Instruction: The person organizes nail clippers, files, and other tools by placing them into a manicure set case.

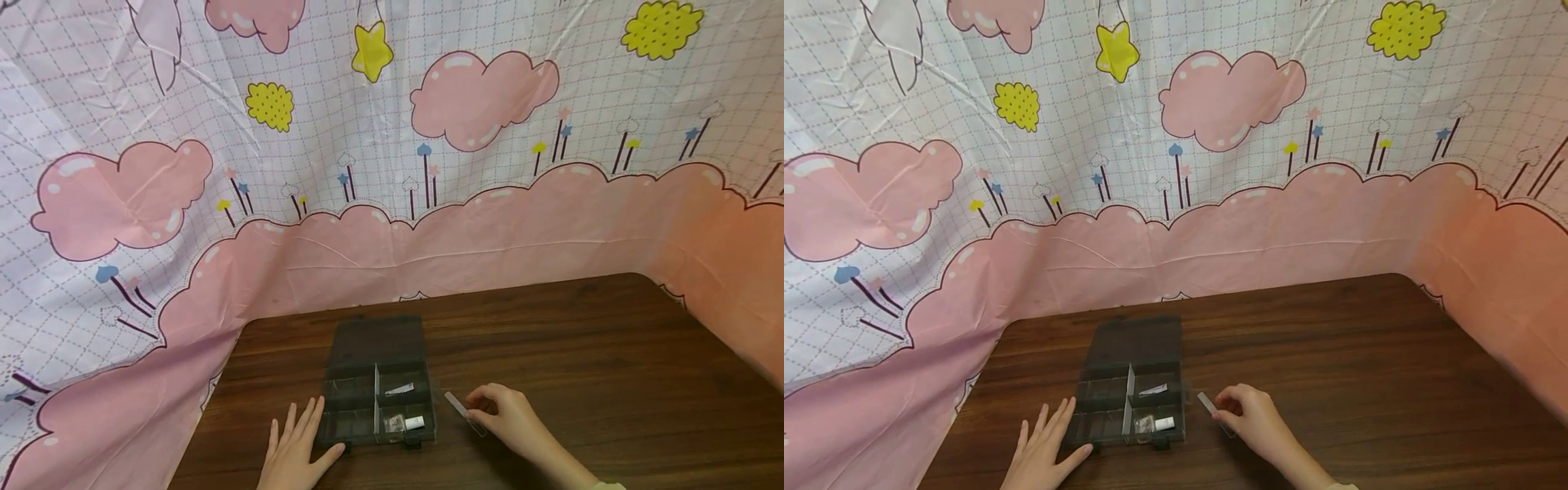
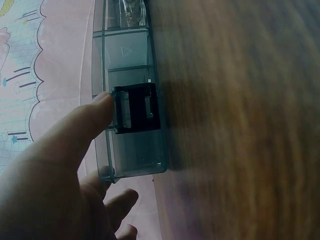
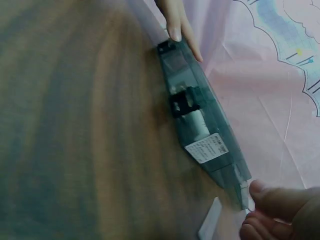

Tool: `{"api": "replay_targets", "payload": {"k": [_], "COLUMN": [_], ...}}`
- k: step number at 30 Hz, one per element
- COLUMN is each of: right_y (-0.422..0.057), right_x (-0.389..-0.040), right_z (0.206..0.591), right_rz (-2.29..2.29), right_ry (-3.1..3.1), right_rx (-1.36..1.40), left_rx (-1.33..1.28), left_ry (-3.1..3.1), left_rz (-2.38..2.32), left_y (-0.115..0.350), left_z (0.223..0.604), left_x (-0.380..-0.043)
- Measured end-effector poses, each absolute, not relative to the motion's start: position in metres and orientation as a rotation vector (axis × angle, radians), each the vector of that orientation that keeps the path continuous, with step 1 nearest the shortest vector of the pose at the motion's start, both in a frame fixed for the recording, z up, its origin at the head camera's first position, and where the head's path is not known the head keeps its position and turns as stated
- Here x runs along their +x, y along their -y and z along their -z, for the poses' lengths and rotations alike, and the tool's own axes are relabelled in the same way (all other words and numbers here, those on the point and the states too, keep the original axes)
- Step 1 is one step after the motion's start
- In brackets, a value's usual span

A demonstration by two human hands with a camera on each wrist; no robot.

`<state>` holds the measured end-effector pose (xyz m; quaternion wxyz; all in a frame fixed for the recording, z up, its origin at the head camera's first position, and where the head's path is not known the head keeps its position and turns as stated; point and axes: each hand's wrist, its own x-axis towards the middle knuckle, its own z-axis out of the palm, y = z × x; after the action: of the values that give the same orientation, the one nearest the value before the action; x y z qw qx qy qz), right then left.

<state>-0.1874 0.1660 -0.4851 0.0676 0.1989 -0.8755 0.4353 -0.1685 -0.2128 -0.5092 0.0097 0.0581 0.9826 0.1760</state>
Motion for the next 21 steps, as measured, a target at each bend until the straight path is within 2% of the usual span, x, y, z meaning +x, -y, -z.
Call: {"api": "replay_targets", "payload": {"k": [8,21], "right_y": [-0.173,-0.162], "right_x": [-0.171,-0.17], "right_z": [0.498,0.51], "right_rz": [-1.284,-1.081], "right_ry": [2.768,2.741], "right_rx": [0.423,0.36], "left_rx": [0.174,0.159], "left_ry": [-3.057,-3.055], "left_rz": [-0.546,-0.558], "left_y": [0.213,0.212], "left_z": [0.51,0.51], "left_x": [-0.169,-0.168]}}
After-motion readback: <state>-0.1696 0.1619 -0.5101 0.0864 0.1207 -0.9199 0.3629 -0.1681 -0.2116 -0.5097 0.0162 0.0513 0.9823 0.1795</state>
